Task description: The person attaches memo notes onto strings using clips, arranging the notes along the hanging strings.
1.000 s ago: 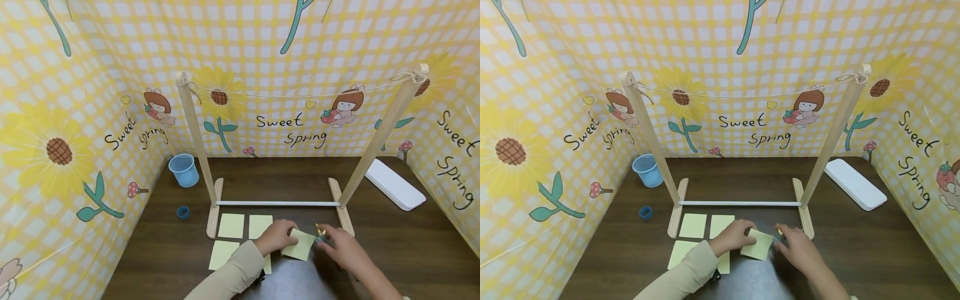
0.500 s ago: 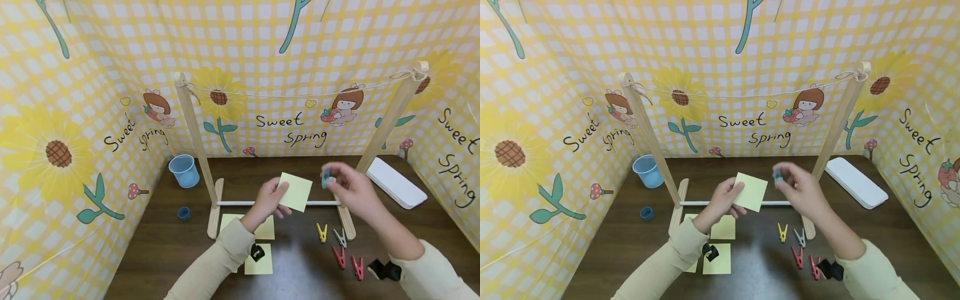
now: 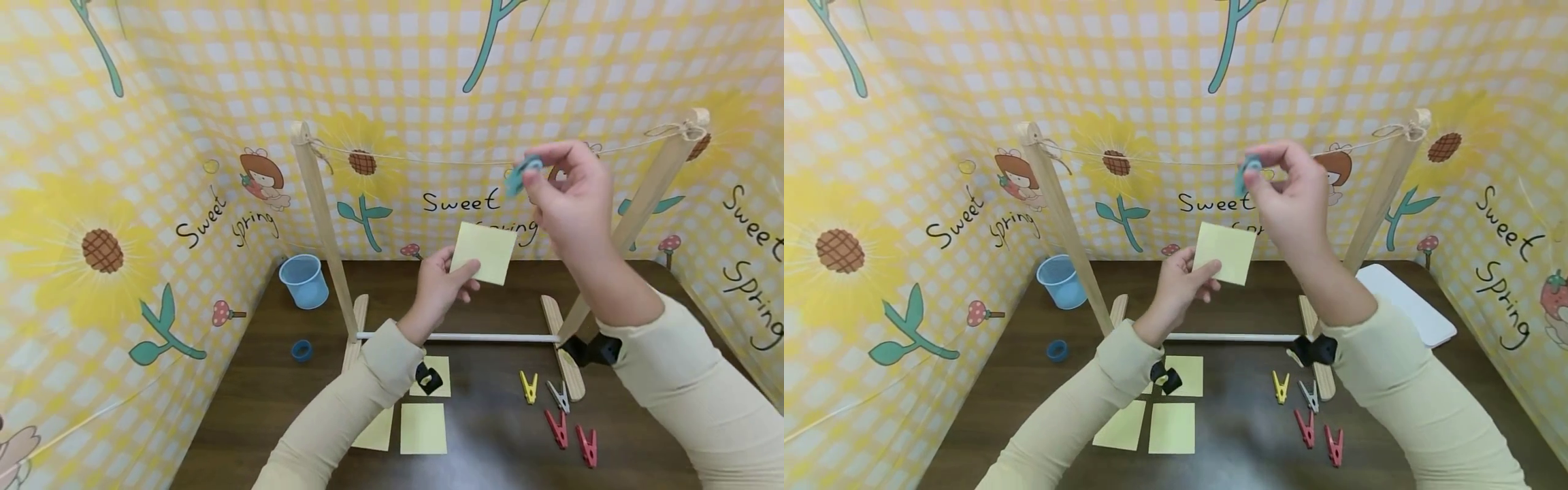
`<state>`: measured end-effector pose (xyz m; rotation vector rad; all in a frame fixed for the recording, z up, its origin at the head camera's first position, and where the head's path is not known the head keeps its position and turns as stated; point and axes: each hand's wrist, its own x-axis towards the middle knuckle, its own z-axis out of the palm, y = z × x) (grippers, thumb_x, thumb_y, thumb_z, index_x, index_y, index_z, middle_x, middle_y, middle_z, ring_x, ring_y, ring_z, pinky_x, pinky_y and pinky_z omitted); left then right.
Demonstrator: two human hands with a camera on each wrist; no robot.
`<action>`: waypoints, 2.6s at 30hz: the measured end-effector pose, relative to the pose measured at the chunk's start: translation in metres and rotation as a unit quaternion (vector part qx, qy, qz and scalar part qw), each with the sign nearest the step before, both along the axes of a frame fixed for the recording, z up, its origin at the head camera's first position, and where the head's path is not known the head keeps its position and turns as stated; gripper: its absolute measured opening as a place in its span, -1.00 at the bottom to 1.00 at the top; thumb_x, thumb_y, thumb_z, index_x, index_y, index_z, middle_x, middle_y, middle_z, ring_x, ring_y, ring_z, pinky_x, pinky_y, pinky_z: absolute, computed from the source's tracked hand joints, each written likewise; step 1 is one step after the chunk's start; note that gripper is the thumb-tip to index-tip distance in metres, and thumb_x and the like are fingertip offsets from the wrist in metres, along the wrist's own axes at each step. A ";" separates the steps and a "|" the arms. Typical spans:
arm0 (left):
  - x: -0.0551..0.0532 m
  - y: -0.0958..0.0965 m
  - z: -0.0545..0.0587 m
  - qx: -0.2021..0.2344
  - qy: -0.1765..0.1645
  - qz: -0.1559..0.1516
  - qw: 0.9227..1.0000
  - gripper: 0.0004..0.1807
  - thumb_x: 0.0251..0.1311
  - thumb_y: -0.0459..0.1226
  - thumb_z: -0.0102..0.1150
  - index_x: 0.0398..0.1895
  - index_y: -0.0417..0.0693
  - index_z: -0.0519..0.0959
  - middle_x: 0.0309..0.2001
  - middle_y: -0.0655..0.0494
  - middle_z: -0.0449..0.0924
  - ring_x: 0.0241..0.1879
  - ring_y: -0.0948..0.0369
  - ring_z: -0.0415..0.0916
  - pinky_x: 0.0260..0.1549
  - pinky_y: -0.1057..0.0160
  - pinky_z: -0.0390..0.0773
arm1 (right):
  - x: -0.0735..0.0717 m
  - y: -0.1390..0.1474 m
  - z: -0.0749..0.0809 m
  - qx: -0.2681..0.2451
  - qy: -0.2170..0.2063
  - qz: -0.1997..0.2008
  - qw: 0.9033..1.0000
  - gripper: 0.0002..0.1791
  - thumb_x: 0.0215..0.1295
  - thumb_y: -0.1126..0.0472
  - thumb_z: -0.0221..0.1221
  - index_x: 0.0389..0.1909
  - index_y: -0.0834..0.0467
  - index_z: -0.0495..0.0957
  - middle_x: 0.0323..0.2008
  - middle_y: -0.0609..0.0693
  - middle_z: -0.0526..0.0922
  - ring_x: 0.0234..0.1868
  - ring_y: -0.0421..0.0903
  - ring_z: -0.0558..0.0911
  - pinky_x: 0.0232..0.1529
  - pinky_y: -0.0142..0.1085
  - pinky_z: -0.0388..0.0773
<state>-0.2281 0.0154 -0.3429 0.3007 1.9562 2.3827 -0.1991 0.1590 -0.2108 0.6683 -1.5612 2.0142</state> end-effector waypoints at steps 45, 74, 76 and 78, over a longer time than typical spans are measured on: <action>-0.015 0.016 0.050 0.115 0.100 0.042 0.987 -0.70 0.11 -0.41 0.23 -0.08 -0.28 0.48 -0.43 0.06 0.58 -0.61 0.25 0.54 -0.72 0.32 0.54 | -0.014 -0.006 0.023 0.231 -0.156 -0.067 0.958 -0.40 0.26 0.25 0.14 0.33 0.04 0.25 0.10 0.16 0.46 -0.89 -0.22 0.22 -0.86 -0.46 0.29; 0.024 -0.078 -0.153 -0.632 0.073 -0.075 0.768 -0.64 0.13 -0.11 0.23 -0.03 -0.04 0.56 -0.12 0.02 0.58 -0.18 0.05 0.54 -0.32 0.09 0.54 | 0.031 0.082 -0.259 0.589 -0.254 -0.145 0.753 -0.85 0.13 0.14 0.23 -0.30 0.11 0.58 -0.46 -0.09 0.58 -0.50 -0.17 0.50 -0.57 -0.23 0.42; 0.027 -0.080 -0.159 -0.651 0.080 -0.076 0.751 -0.56 0.06 -0.06 0.29 -0.03 -0.06 0.55 -0.14 -0.01 0.58 -0.21 0.00 0.54 -0.34 0.06 0.55 | 0.035 0.081 -0.272 0.613 -0.271 -0.139 0.729 -0.81 0.12 0.07 0.25 -0.34 0.10 0.58 -0.46 -0.09 0.57 -0.50 -0.17 0.51 -0.59 -0.21 0.42; 0.030 -0.080 -0.162 -0.665 0.088 -0.072 0.738 -0.50 -0.01 -0.01 0.33 -0.03 -0.07 0.55 -0.19 -0.02 0.57 -0.27 0.00 0.54 -0.41 0.07 0.55 | 0.038 0.079 -0.281 0.629 -0.276 -0.146 0.712 -0.78 0.10 -0.01 0.27 -0.40 0.06 0.58 -0.48 -0.09 0.54 -0.53 -0.16 0.48 -0.63 -0.22 0.39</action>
